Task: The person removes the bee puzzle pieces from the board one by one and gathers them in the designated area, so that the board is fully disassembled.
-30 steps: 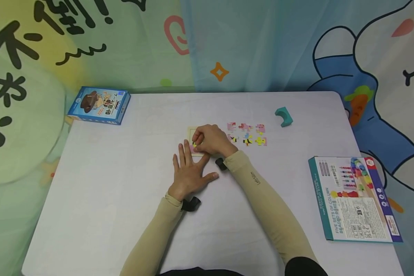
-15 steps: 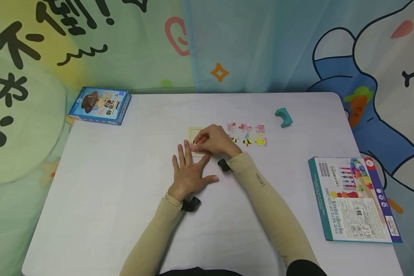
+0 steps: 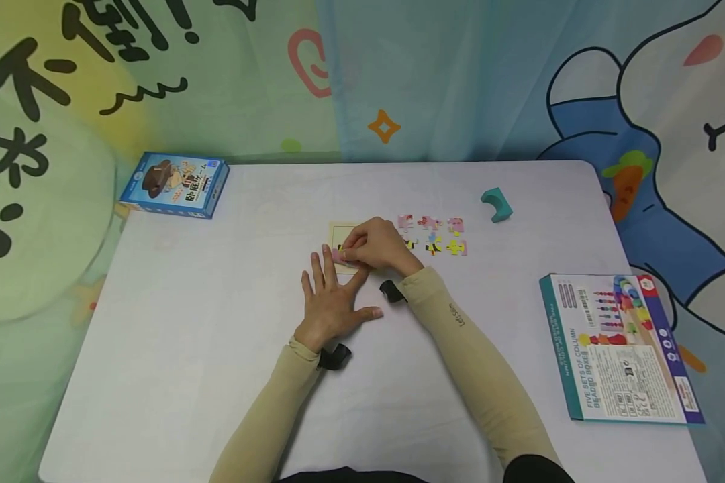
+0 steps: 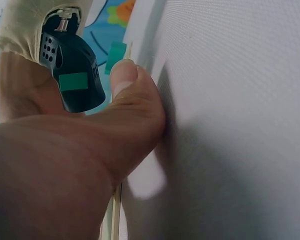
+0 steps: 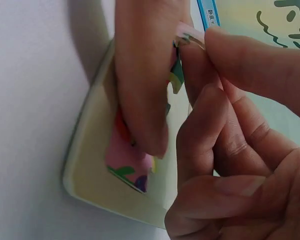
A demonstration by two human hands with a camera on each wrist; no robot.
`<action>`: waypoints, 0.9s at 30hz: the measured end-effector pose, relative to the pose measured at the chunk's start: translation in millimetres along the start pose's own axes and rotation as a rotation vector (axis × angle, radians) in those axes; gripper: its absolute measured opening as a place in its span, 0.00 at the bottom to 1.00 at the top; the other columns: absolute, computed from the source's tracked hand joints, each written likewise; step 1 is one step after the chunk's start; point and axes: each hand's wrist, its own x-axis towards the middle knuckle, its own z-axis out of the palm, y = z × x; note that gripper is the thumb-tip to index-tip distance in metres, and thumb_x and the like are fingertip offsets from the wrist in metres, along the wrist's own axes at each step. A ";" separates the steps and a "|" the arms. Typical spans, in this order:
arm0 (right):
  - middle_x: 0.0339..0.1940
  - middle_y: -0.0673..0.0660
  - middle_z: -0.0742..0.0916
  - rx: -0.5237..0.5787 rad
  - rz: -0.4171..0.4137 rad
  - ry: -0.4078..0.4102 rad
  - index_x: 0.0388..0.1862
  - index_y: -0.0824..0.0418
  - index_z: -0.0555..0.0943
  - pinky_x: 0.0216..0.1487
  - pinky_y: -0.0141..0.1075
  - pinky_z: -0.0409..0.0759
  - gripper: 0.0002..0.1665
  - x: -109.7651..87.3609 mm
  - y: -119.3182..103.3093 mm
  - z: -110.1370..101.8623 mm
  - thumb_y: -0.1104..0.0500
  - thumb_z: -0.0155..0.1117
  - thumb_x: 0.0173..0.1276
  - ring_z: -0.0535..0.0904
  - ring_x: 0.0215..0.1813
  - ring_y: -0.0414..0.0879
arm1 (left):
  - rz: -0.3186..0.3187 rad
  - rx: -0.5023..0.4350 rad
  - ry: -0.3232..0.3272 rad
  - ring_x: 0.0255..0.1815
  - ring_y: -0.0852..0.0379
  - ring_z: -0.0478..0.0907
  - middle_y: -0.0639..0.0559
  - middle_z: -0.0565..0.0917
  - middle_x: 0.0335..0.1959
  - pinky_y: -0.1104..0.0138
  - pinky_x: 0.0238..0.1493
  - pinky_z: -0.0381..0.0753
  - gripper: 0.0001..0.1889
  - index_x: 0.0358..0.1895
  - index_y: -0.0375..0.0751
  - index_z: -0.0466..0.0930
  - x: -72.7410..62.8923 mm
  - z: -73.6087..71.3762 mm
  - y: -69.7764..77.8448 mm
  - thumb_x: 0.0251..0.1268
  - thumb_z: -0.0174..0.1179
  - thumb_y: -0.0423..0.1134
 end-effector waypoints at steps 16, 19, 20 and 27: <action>0.32 0.56 0.91 0.030 -0.014 -0.039 0.44 0.64 0.89 0.30 0.33 0.78 0.09 0.6 5.3 -1.4 0.58 0.72 0.73 0.82 0.30 0.42 | -0.004 0.024 -0.001 0.86 0.30 0.17 0.32 0.19 0.85 0.31 0.82 0.33 0.51 0.86 0.72 0.50 0.1 1.1 0.3 0.63 0.65 0.74; 0.36 0.57 0.91 0.046 -0.013 -0.019 0.46 0.62 0.89 0.35 0.36 0.80 0.10 -0.8 7.3 -4.4 0.57 0.70 0.75 0.84 0.34 0.45 | 0.002 0.019 0.001 0.86 0.30 0.17 0.32 0.19 0.85 0.31 0.82 0.33 0.51 0.86 0.73 0.48 -0.2 0.2 1.0 0.63 0.65 0.74; 0.37 0.57 0.91 0.047 -0.010 -0.012 0.46 0.62 0.89 0.37 0.38 0.81 0.10 -1.4 8.4 -6.1 0.56 0.69 0.75 0.84 0.36 0.46 | 0.004 0.016 0.000 0.86 0.30 0.17 0.32 0.19 0.85 0.31 0.82 0.33 0.51 0.86 0.73 0.48 -0.4 -0.3 1.2 0.63 0.65 0.73; 0.41 0.59 0.92 0.040 0.048 0.008 0.51 0.60 0.85 0.42 0.39 0.76 0.15 -7.5 20.4 -20.5 0.50 0.65 0.81 0.84 0.38 0.47 | -0.009 0.013 0.000 0.86 0.31 0.17 0.32 0.19 0.85 0.31 0.82 0.32 0.52 0.86 0.74 0.46 0.5 0.3 0.0 0.63 0.65 0.74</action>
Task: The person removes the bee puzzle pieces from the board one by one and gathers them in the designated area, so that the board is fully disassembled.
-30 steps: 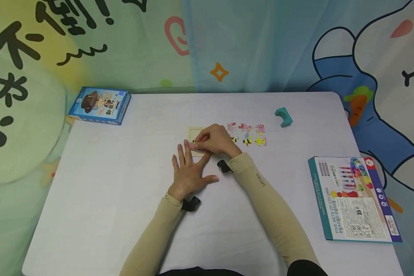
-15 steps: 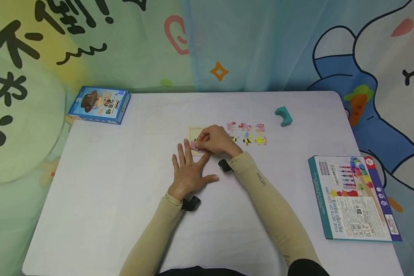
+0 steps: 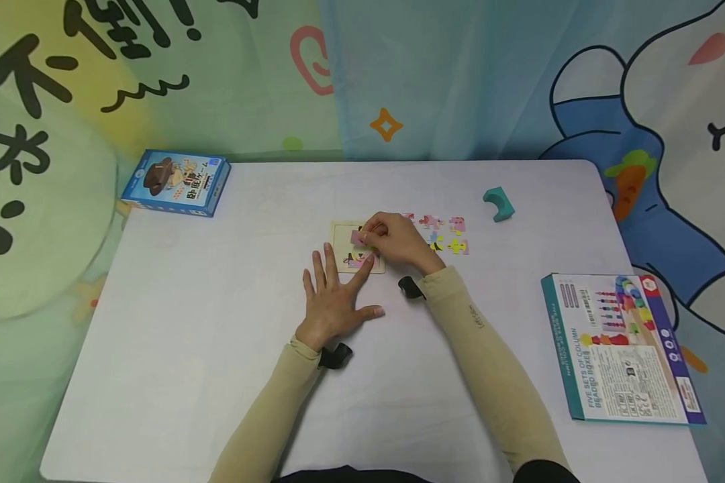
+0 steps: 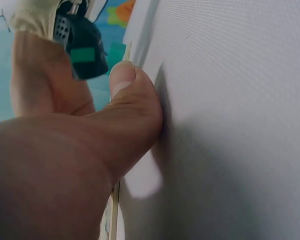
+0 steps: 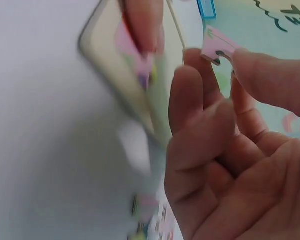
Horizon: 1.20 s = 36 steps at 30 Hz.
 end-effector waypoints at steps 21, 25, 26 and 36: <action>0.39 0.60 0.93 -0.015 0.072 0.141 0.63 0.60 0.82 0.53 0.43 0.80 0.22 -46.4 44.3 -40.0 0.54 0.72 0.74 0.86 0.46 0.49 | -0.003 -0.023 0.020 0.86 0.33 0.14 0.33 0.19 0.85 0.32 0.82 0.28 0.42 0.86 0.74 0.46 5.0 9.3 -1.3 0.75 0.53 0.71; 0.39 0.60 0.94 -0.028 0.069 0.153 0.62 0.59 0.85 0.60 0.49 0.77 0.24 -54.2 51.1 -43.1 0.54 0.76 0.70 0.88 0.51 0.53 | -0.003 -0.022 0.030 0.86 0.33 0.15 0.33 0.20 0.86 0.32 0.82 0.29 0.41 0.86 0.73 0.47 4.1 9.8 -0.7 0.75 0.53 0.71; 0.39 0.60 0.94 -0.027 0.070 0.156 0.62 0.59 0.86 0.60 0.47 0.77 0.25 -56.0 52.3 -43.5 0.53 0.77 0.70 0.88 0.51 0.53 | -0.003 -0.021 0.030 0.86 0.33 0.16 0.32 0.20 0.86 0.32 0.82 0.29 0.41 0.86 0.74 0.47 3.9 9.7 -0.4 0.75 0.53 0.71; 0.37 0.55 0.94 -0.047 0.092 0.160 0.59 0.55 0.89 0.44 0.36 0.76 0.24 -68.3 62.9 -42.4 0.50 0.81 0.66 0.87 0.41 0.44 | 0.000 -0.024 0.036 0.87 0.33 0.16 0.32 0.20 0.86 0.32 0.82 0.29 0.42 0.86 0.73 0.47 4.0 11.4 -0.6 0.75 0.53 0.70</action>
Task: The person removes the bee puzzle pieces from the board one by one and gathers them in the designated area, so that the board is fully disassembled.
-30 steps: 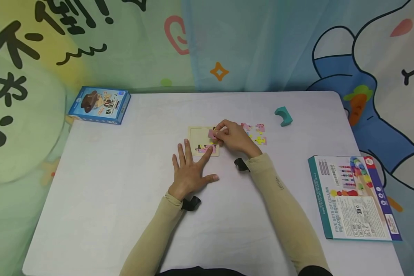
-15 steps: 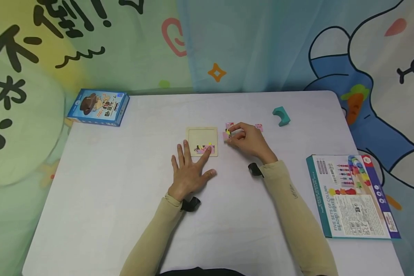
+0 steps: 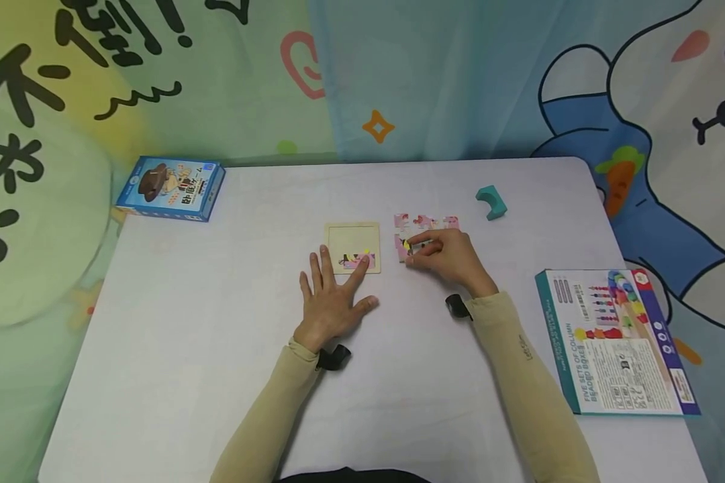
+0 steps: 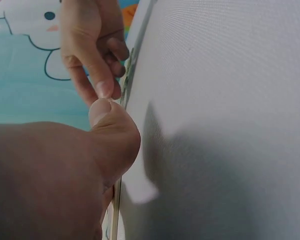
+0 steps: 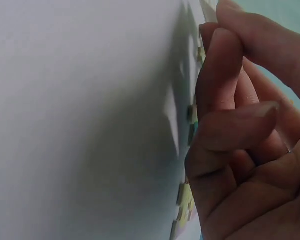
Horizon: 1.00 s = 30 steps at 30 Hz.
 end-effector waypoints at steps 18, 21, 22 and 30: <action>0.35 0.54 0.94 -0.070 -0.027 -0.037 0.54 0.58 0.92 0.37 0.34 0.75 0.24 -7.4 3.2 2.1 0.53 0.85 0.60 0.85 0.36 0.44 | 0.000 -0.010 0.004 0.87 0.31 0.18 0.31 0.22 0.86 0.31 0.82 0.28 0.42 0.87 0.70 0.49 -1.5 -3.3 3.0 0.75 0.54 0.69; 0.34 0.54 0.94 -0.065 -0.029 -0.035 0.54 0.58 0.92 0.36 0.33 0.74 0.24 -7.5 3.0 3.0 0.54 0.86 0.59 0.84 0.35 0.45 | 0.001 -0.011 0.006 0.87 0.32 0.17 0.32 0.21 0.86 0.31 0.82 0.28 0.42 0.87 0.71 0.49 -0.4 -0.8 1.5 0.75 0.54 0.70; 0.33 0.54 0.93 -0.064 -0.027 -0.034 0.54 0.58 0.92 0.36 0.33 0.74 0.23 -7.6 2.9 3.3 0.55 0.86 0.59 0.83 0.35 0.45 | 0.000 -0.010 0.006 0.87 0.32 0.16 0.32 0.21 0.86 0.31 0.82 0.28 0.42 0.87 0.71 0.49 -0.2 -0.4 1.2 0.75 0.54 0.70; 0.32 0.53 0.93 -0.069 -0.015 -0.016 0.51 0.58 0.93 0.37 0.33 0.75 0.22 -8.1 1.4 5.0 0.55 0.86 0.58 0.83 0.34 0.45 | 0.005 -0.010 0.027 0.87 0.29 0.21 0.29 0.26 0.86 0.30 0.82 0.31 0.41 0.86 0.68 0.53 -2.6 -3.6 3.5 0.76 0.55 0.68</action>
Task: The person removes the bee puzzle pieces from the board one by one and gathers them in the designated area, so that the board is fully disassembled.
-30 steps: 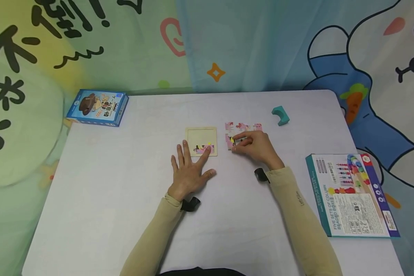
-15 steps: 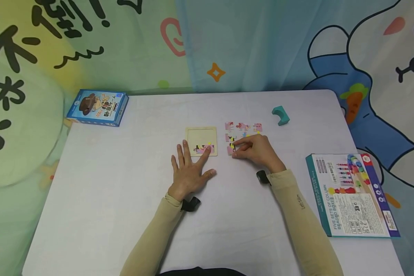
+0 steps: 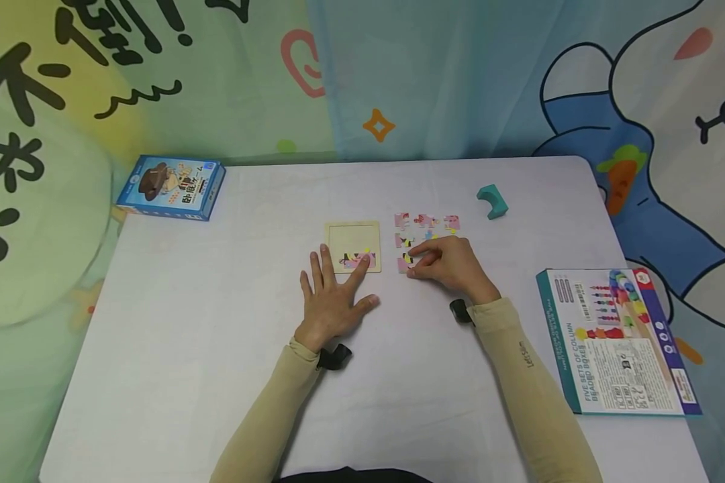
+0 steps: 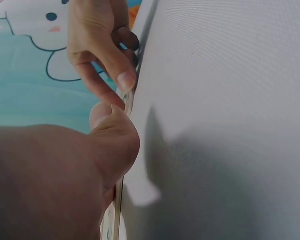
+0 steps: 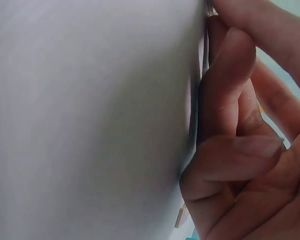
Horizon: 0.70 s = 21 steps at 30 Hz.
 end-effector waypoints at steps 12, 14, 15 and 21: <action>0.29 0.52 0.92 -0.028 -0.031 0.026 0.50 0.59 0.92 0.37 0.34 0.76 0.22 0.0 -1.3 1.3 0.56 0.87 0.57 0.84 0.33 0.44 | 0.006 -0.010 0.005 0.87 0.29 0.22 0.29 0.26 0.86 0.31 0.82 0.31 0.42 0.86 0.69 0.53 0.4 -1.4 1.4 0.74 0.57 0.68; 0.30 0.52 0.92 -0.030 -0.040 0.027 0.50 0.59 0.92 0.38 0.34 0.76 0.23 0.1 -3.2 1.7 0.55 0.87 0.57 0.85 0.33 0.44 | 0.007 -0.019 0.000 0.87 0.29 0.20 0.29 0.25 0.86 0.32 0.82 0.30 0.43 0.86 0.69 0.52 0.6 -0.9 1.1 0.73 0.59 0.68; 0.30 0.52 0.93 -0.029 -0.046 0.028 0.51 0.60 0.92 0.37 0.34 0.76 0.23 0.2 -4.5 2.1 0.55 0.87 0.57 0.85 0.33 0.43 | 0.007 -0.020 -0.003 0.87 0.29 0.20 0.29 0.24 0.86 0.32 0.82 0.30 0.43 0.86 0.70 0.52 0.6 -0.7 1.1 0.73 0.59 0.68; 0.29 0.54 0.92 -0.030 -0.118 0.074 0.48 0.60 0.92 0.36 0.33 0.76 0.20 6.5 -15.0 5.9 0.55 0.86 0.58 0.85 0.31 0.42 | 0.013 -0.006 0.005 0.87 0.27 0.21 0.27 0.25 0.86 0.31 0.82 0.32 0.44 0.86 0.72 0.51 -0.7 -2.2 2.3 0.71 0.60 0.69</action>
